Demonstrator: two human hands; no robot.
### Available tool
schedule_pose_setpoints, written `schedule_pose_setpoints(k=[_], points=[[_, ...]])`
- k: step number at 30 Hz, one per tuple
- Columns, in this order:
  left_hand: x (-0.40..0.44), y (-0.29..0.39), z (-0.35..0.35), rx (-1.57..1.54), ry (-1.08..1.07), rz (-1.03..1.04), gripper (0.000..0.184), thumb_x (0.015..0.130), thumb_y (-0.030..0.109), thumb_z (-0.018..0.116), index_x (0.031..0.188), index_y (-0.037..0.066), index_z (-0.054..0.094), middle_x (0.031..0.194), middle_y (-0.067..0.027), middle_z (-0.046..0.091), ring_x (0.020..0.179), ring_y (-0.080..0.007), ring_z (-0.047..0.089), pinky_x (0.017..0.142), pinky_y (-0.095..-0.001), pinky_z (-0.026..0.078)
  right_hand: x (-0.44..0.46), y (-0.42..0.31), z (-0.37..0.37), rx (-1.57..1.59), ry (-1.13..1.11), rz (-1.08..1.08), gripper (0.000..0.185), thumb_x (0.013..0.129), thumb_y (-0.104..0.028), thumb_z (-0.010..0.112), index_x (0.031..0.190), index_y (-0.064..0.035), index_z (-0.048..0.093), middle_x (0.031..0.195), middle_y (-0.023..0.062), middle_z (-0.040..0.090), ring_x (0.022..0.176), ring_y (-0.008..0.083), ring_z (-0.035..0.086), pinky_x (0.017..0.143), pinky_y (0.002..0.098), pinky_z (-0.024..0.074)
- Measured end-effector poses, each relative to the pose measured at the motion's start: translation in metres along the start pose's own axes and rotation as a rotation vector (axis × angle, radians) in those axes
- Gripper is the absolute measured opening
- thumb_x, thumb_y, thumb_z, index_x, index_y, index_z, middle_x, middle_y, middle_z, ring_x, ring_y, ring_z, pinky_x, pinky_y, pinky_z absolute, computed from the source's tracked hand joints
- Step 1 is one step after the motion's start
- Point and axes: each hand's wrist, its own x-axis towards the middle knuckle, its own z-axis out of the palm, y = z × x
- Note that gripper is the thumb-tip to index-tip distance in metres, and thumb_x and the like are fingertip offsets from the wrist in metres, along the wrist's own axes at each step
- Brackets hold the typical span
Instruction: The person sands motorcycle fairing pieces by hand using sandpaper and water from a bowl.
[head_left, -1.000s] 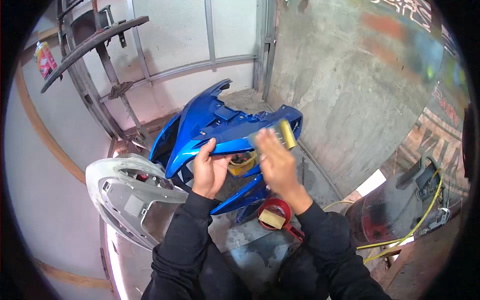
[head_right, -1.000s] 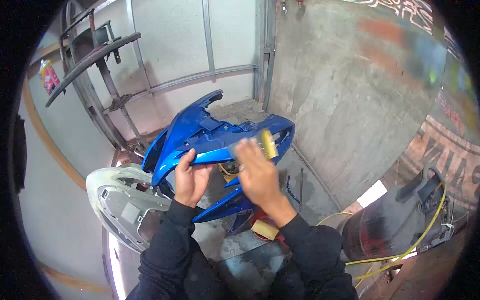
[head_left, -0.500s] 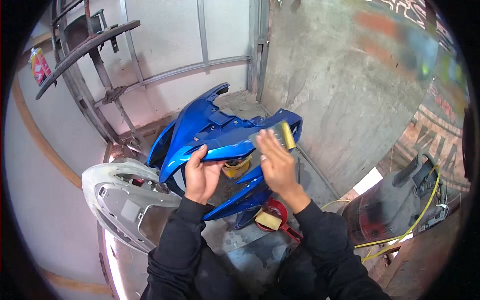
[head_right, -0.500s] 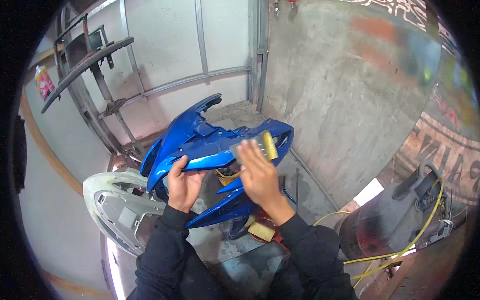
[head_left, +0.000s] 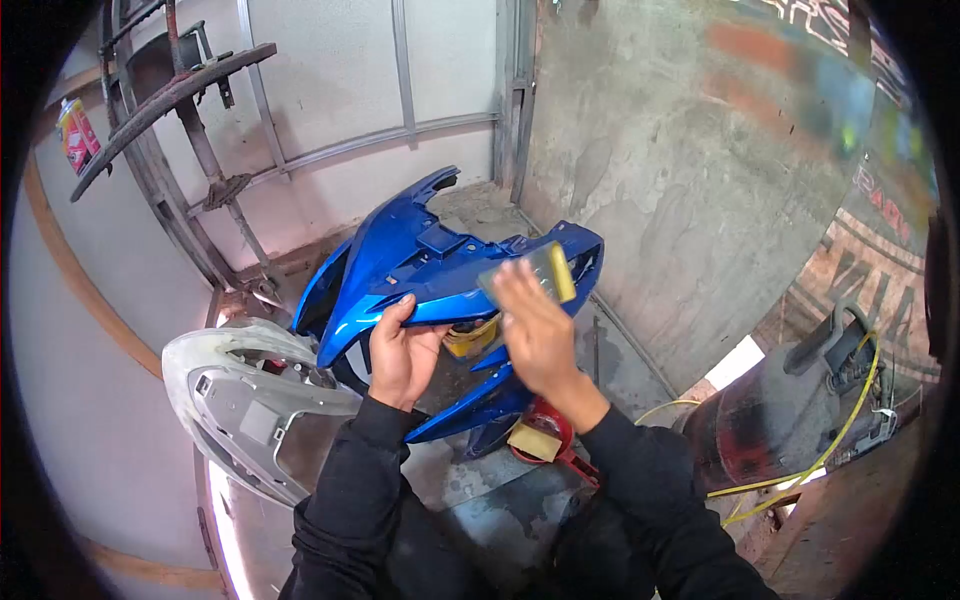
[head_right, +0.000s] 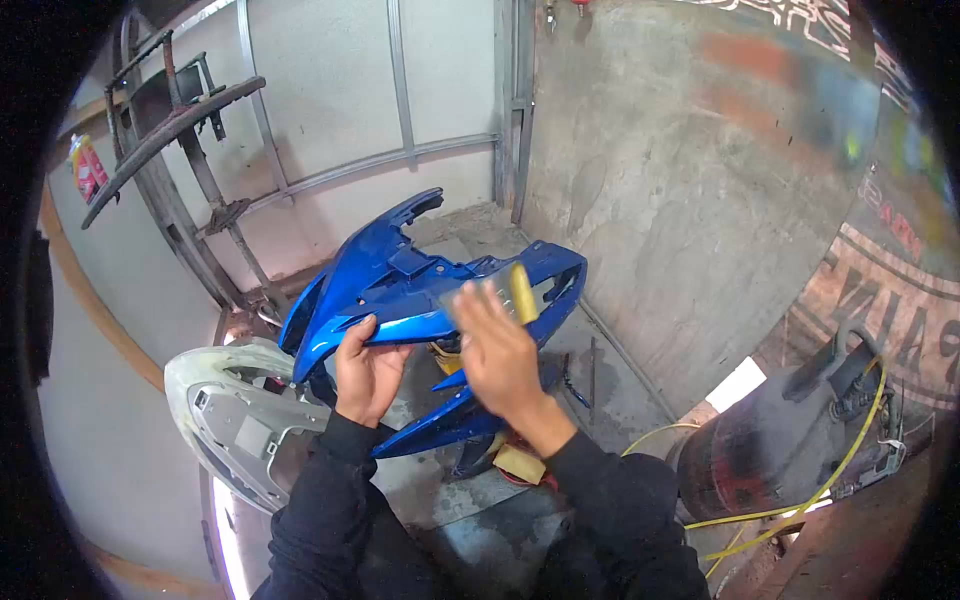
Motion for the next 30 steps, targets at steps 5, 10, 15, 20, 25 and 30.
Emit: schedule_pose_setpoints(k=[5, 10, 15, 20, 25, 30], points=[[0.002, -0.008, -0.005, -0.019, -0.024, 0.001, 0.030, 0.102, 0.019, 0.050, 0.122, -0.002, 0.058, 0.125, -0.0164, 0.065, 0.120, -0.0293, 0.061, 0.108, -0.0470, 0.045, -0.009, 0.017, 0.001, -0.099, 0.007, 0.059, 0.046, 0.087, -0.002, 0.058, 0.133, 0.0022, 0.062, 0.140, 0.0224, 0.058, 0.135, 0.0430, 0.050, 0.111, 0.0456, 0.0418], [0.005, -0.027, 0.002, 0.017, -0.005, 0.020, 0.032, 0.106, 0.025, 0.048, 0.125, 0.002, 0.058, 0.129, -0.0103, 0.064, 0.121, -0.0241, 0.059, 0.108, -0.0427, 0.043, -0.010, -0.027, 0.021, -0.162, -0.054, -0.077, 0.052, 0.082, -0.005, 0.063, 0.133, 0.0055, 0.059, 0.139, 0.0254, 0.057, 0.134, 0.0449, 0.050, 0.110, 0.0466, 0.0426], [0.007, -0.034, 0.005, 0.047, -0.009, 0.033, 0.036, 0.108, 0.030, 0.046, 0.129, 0.003, 0.057, 0.130, -0.0101, 0.063, 0.122, -0.0233, 0.059, 0.109, -0.0426, 0.043, -0.002, -0.020, 0.018, -0.160, -0.016, 0.057, 0.049, 0.083, -0.004, 0.062, 0.130, 0.0071, 0.061, 0.138, 0.0262, 0.058, 0.134, 0.0447, 0.050, 0.108, 0.0473, 0.0434], [0.011, -0.032, -0.002, -0.013, -0.123, -0.002, 0.038, 0.109, 0.032, 0.042, 0.131, 0.003, 0.054, 0.133, -0.0112, 0.061, 0.125, -0.0246, 0.057, 0.112, -0.0433, 0.041, -0.007, -0.033, 0.015, -0.148, -0.047, 0.023, 0.050, 0.083, -0.001, 0.058, 0.133, 0.0062, 0.059, 0.140, 0.0270, 0.056, 0.135, 0.0470, 0.048, 0.108, 0.0490, 0.0426], [0.012, -0.039, -0.004, -0.059, -0.026, -0.063, 0.039, 0.109, 0.033, 0.041, 0.128, 0.002, 0.056, 0.129, -0.0144, 0.063, 0.122, -0.0271, 0.059, 0.110, -0.0449, 0.043, -0.003, -0.028, 0.025, -0.227, -0.088, -0.040, 0.051, 0.083, -0.006, 0.061, 0.133, 0.0062, 0.059, 0.140, 0.0258, 0.056, 0.134, 0.0470, 0.049, 0.107, 0.0494, 0.0446], [0.014, -0.034, 0.004, -0.029, -0.028, 0.011, 0.042, 0.109, 0.035, 0.040, 0.127, 0.001, 0.058, 0.130, -0.0159, 0.063, 0.122, -0.0286, 0.059, 0.110, -0.0443, 0.043, -0.011, -0.018, 0.006, -0.187, -0.055, 0.039, 0.051, 0.084, -0.006, 0.061, 0.133, 0.0061, 0.059, 0.142, 0.0254, 0.055, 0.135, 0.0462, 0.048, 0.107, 0.0482, 0.0437]])
